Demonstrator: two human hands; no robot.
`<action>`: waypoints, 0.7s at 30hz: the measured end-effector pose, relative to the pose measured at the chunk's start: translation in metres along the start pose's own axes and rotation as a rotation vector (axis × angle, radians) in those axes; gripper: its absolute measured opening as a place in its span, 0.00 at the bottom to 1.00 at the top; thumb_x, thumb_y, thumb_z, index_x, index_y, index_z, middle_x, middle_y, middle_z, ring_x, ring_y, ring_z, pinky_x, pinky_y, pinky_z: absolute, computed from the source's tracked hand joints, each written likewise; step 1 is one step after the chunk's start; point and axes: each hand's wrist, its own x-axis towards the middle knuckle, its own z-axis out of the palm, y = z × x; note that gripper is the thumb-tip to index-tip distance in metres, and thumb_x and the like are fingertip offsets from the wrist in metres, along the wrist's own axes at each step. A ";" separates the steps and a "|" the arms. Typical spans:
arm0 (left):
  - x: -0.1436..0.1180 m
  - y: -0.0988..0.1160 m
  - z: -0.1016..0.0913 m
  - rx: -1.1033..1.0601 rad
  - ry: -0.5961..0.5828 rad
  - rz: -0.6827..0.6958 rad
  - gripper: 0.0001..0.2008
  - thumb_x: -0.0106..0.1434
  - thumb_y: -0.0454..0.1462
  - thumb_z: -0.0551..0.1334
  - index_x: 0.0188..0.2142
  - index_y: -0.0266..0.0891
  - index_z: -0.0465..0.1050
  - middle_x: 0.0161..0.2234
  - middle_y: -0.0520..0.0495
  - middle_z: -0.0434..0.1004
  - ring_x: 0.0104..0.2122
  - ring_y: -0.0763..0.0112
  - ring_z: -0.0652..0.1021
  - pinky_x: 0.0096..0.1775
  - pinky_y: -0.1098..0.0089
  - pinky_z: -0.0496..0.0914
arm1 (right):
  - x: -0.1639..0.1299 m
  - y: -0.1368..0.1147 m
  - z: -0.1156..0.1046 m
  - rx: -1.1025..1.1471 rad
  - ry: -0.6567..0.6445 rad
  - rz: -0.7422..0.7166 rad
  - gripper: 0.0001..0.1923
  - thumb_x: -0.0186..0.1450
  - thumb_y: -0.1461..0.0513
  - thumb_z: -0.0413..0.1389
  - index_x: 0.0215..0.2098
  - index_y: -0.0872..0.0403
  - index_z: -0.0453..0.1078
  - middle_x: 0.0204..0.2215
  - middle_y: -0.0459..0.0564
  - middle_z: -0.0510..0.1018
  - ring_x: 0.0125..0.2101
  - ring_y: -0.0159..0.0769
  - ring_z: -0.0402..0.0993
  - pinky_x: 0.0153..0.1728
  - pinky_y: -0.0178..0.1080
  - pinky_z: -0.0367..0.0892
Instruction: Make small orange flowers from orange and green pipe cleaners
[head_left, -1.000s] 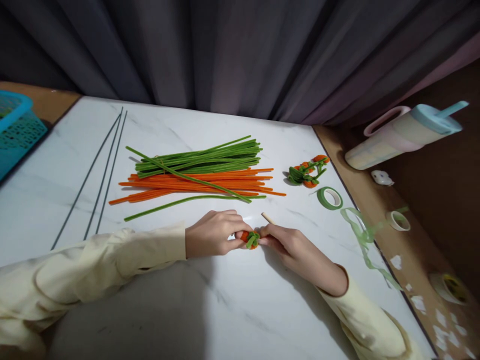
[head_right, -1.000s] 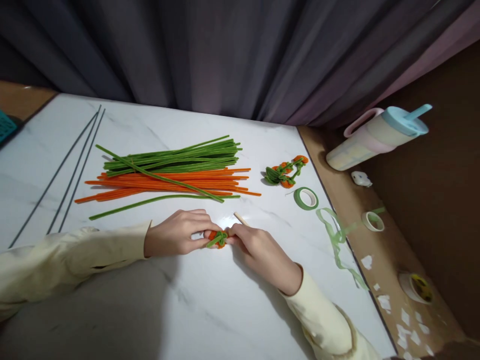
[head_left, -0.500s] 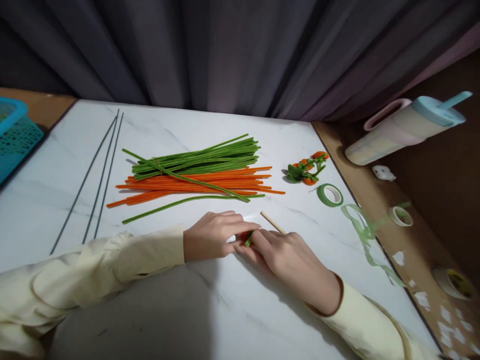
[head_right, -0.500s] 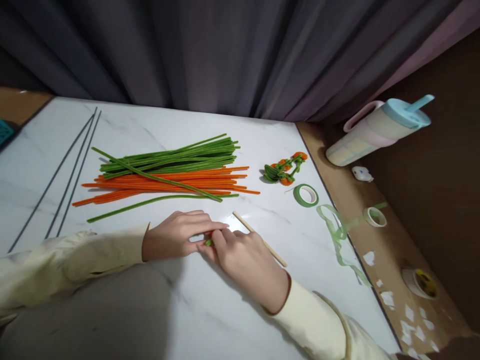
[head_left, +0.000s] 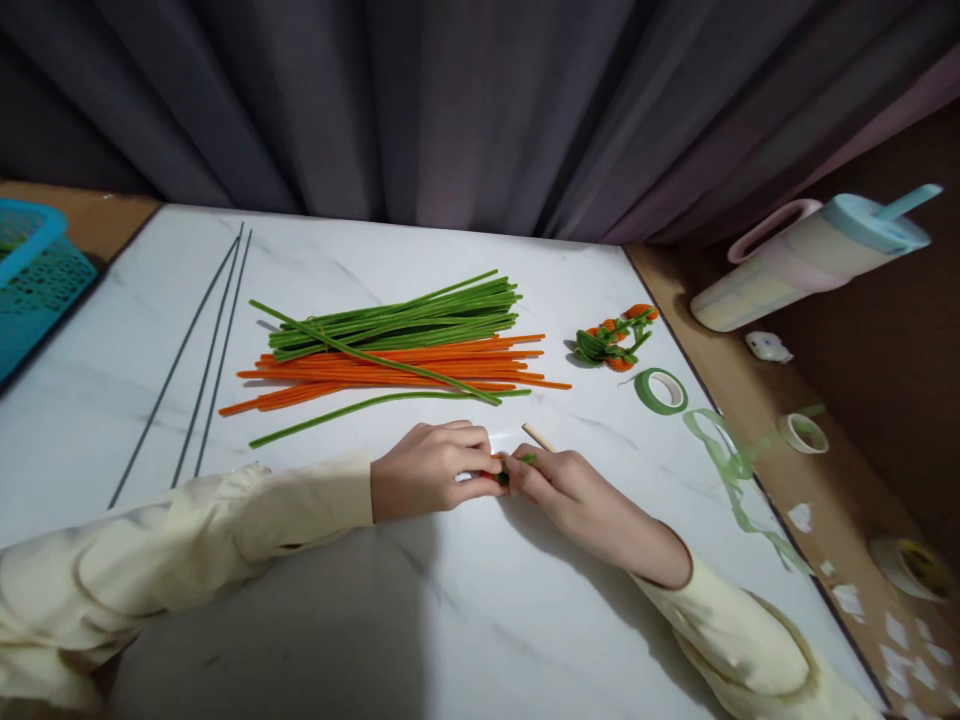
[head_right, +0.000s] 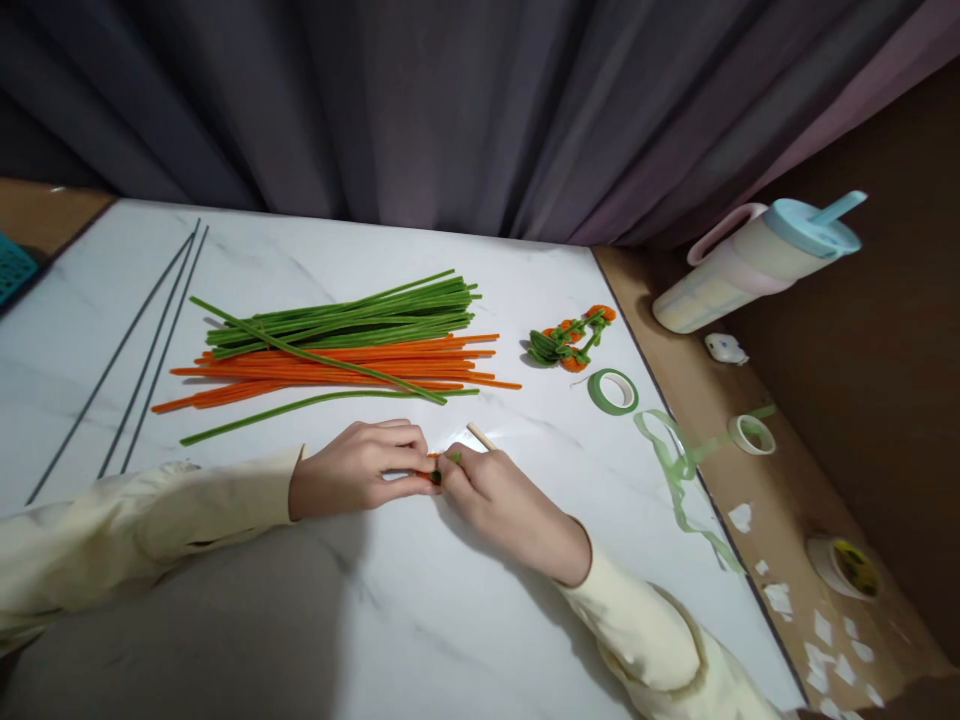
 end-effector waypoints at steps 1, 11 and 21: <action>0.000 0.000 0.000 -0.004 0.003 -0.002 0.09 0.64 0.40 0.59 0.33 0.40 0.75 0.31 0.51 0.72 0.34 0.73 0.71 0.36 0.75 0.63 | 0.001 0.002 -0.002 0.076 -0.016 0.011 0.16 0.69 0.64 0.41 0.24 0.54 0.58 0.19 0.41 0.64 0.20 0.28 0.60 0.25 0.34 0.60; -0.003 0.002 0.003 -0.059 0.041 -0.110 0.09 0.62 0.41 0.61 0.40 0.40 0.70 0.28 0.55 0.70 0.30 0.75 0.71 0.33 0.75 0.61 | -0.012 0.009 -0.005 0.506 -0.137 0.288 0.10 0.66 0.57 0.47 0.31 0.55 0.61 0.15 0.39 0.62 0.13 0.24 0.55 0.15 0.30 0.54; -0.003 0.006 0.004 -0.093 0.039 -0.225 0.06 0.61 0.39 0.60 0.38 0.41 0.66 0.29 0.56 0.68 0.30 0.75 0.70 0.33 0.75 0.62 | -0.012 0.000 0.024 0.396 0.243 0.202 0.05 0.65 0.62 0.47 0.31 0.54 0.61 0.16 0.40 0.66 0.13 0.28 0.59 0.17 0.32 0.56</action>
